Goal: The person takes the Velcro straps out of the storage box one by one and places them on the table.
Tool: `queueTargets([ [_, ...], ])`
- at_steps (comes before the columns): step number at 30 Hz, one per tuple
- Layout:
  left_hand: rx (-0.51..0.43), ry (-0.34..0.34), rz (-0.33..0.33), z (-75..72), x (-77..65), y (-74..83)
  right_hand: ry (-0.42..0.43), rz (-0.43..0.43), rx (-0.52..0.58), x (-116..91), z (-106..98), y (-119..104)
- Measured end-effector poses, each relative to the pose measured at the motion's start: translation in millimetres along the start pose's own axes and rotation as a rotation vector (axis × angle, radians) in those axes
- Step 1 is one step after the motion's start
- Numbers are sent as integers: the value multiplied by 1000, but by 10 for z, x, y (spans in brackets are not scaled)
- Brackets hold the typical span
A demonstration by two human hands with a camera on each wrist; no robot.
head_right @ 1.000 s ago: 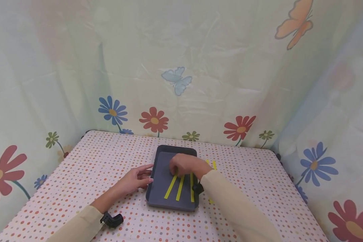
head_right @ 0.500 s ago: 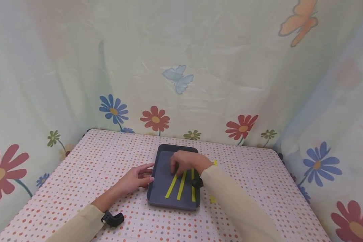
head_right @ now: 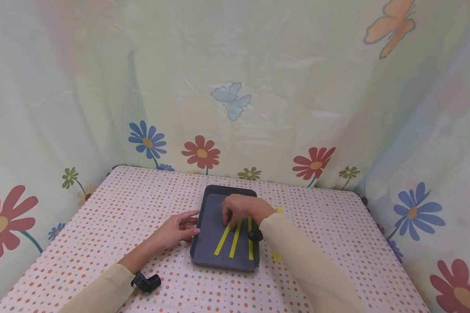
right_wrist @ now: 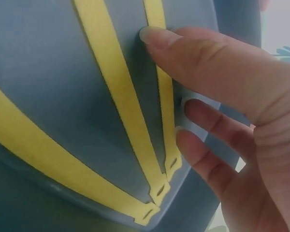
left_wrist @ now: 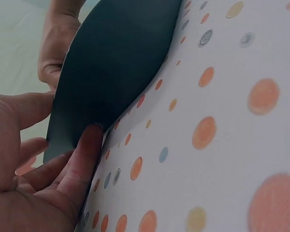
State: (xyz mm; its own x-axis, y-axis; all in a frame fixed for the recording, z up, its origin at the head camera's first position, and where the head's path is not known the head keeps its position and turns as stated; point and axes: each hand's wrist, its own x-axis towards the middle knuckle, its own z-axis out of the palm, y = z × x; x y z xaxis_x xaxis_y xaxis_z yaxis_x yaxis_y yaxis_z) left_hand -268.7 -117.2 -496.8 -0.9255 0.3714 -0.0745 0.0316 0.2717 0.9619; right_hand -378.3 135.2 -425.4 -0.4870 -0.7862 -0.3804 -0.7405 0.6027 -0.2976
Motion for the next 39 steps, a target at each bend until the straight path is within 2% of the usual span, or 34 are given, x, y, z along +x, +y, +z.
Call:
queueTargets([
  [8,-8,6,3,-2,-10,13,-18,47,-25,40,6,-23],
  [14,-21,6,15,13,0,13,-31,17,-54,40,-1,-18],
  [30,-32,0,8,8,1,11,-47,11,-62,63,4,-60],
  [39,-42,1,2,2,2,27,-50,-23,-124,166,-28,-236],
])
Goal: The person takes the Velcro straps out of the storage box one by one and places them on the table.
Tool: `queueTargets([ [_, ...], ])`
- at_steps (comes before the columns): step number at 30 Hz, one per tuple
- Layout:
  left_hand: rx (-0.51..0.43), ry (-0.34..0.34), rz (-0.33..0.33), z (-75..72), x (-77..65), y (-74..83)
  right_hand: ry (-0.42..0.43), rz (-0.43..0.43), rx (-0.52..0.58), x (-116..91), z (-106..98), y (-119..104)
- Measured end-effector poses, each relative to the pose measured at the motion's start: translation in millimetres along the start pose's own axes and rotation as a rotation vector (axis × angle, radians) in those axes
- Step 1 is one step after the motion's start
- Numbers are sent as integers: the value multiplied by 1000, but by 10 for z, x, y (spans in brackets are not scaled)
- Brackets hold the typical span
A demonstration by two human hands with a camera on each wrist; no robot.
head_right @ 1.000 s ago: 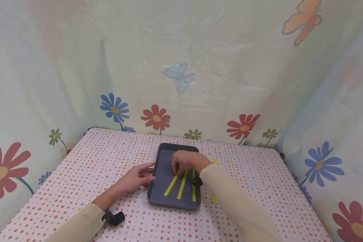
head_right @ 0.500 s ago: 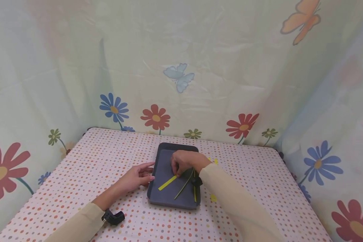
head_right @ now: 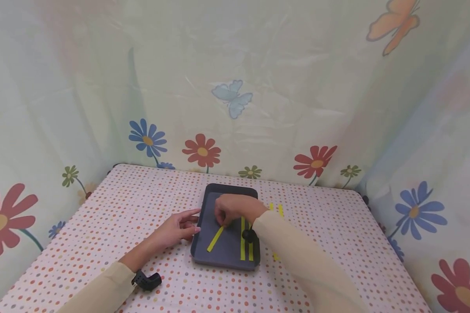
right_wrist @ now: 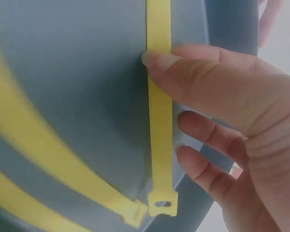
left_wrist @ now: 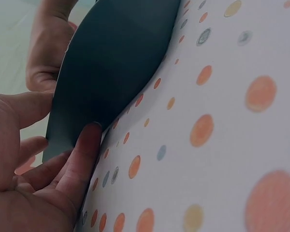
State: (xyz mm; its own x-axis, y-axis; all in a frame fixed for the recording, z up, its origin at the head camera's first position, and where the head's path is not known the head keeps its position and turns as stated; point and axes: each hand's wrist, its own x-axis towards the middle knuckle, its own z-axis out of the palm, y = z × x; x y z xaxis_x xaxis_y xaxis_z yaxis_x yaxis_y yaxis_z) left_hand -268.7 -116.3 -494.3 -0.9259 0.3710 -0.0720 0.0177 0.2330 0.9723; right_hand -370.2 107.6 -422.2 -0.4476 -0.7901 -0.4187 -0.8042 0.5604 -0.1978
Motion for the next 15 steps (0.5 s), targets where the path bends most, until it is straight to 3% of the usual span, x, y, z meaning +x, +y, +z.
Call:
queueTargets([
  [9,16,-11,6,-5,-5,-15,-22,35,-43,49,-28,-70],
  [15,21,2,4,-4,3,-31,-9,54,-6,53,-40,-73],
])
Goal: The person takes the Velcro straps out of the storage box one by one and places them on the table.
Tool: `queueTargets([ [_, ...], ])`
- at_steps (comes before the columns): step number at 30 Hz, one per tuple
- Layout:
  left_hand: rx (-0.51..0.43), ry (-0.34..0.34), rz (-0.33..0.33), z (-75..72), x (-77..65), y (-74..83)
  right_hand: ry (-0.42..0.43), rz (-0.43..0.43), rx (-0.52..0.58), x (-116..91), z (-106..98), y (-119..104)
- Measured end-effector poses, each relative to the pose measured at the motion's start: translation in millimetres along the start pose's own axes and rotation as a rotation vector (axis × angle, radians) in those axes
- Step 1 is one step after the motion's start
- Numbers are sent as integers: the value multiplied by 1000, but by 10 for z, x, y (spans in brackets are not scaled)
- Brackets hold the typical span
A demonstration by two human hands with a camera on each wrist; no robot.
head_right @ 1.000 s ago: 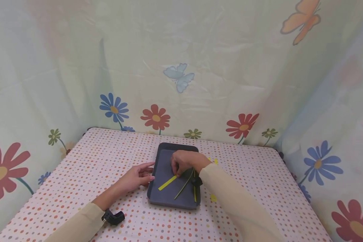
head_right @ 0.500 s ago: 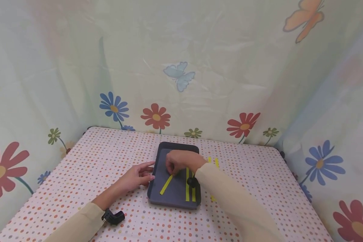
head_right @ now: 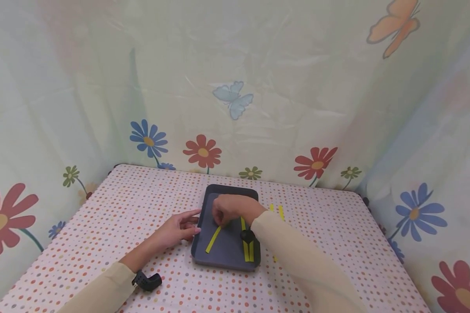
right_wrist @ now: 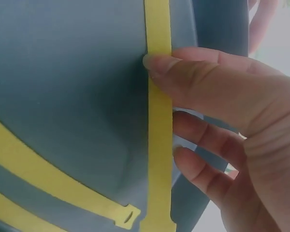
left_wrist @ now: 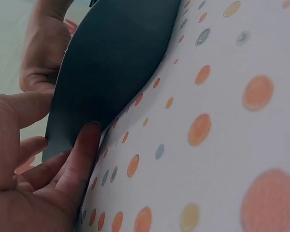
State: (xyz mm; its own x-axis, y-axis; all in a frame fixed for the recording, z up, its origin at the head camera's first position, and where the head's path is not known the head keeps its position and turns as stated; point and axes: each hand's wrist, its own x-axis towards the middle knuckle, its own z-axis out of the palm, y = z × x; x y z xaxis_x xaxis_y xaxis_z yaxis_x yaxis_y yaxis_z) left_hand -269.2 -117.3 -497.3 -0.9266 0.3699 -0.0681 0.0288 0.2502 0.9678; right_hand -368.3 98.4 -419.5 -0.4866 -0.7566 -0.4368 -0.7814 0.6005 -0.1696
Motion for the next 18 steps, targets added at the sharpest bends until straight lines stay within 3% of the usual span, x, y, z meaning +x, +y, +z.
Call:
queueTargets([
  [11,5,-9,7,1,-11,2,14,24,49,-37,-91,-25],
  [18,-7,0,1,3,-2,-9,77,17,99,-133,-153,40],
])
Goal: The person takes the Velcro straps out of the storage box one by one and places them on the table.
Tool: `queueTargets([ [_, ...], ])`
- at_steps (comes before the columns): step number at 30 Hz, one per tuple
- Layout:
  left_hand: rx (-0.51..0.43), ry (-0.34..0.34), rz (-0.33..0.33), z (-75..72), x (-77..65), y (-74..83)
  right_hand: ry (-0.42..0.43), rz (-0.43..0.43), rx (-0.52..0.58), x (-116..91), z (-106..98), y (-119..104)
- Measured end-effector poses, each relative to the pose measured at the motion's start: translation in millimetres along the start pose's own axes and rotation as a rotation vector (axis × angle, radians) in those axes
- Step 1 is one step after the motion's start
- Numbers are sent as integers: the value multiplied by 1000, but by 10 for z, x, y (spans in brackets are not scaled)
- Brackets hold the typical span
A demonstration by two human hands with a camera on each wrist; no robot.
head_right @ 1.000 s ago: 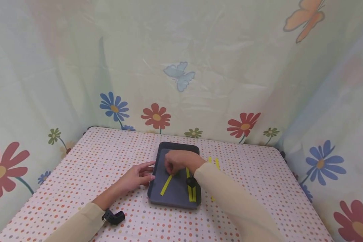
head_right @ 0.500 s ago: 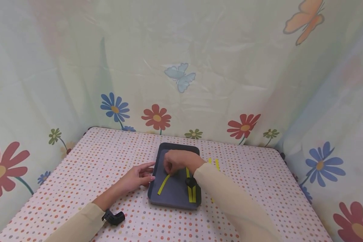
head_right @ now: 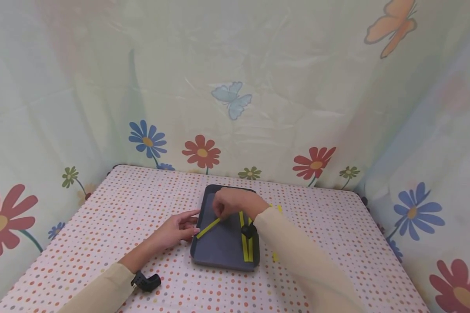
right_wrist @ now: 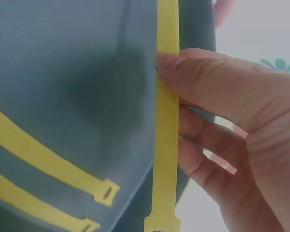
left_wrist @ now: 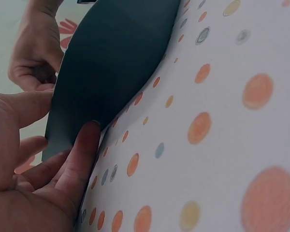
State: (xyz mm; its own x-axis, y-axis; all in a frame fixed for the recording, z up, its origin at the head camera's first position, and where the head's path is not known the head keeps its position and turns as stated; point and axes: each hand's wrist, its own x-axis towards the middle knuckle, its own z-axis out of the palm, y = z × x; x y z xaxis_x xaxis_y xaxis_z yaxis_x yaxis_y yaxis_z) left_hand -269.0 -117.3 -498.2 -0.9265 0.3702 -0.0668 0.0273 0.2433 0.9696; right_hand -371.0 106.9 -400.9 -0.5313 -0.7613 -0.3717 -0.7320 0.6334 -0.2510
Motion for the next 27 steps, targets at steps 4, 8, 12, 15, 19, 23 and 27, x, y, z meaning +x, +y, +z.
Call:
queueTargets([
  [4,-12,5,1,1,-2,6,41,-43,44,-85,-38,73],
  [8,-18,8,0,-2,-10,20,89,-79,73,-183,-91,132],
  [12,-17,12,-7,-2,-11,27,164,-89,60,-265,-103,207],
  [15,-13,7,-6,-2,-9,16,212,-83,67,-337,-103,264],
  [19,-3,2,-7,-8,1,-9,272,-74,96,-434,-111,334],
  [23,1,5,-10,-14,8,-22,306,-46,113,-509,-117,383],
  [27,3,5,-13,-13,-3,-11,330,-10,160,-585,-97,407],
])
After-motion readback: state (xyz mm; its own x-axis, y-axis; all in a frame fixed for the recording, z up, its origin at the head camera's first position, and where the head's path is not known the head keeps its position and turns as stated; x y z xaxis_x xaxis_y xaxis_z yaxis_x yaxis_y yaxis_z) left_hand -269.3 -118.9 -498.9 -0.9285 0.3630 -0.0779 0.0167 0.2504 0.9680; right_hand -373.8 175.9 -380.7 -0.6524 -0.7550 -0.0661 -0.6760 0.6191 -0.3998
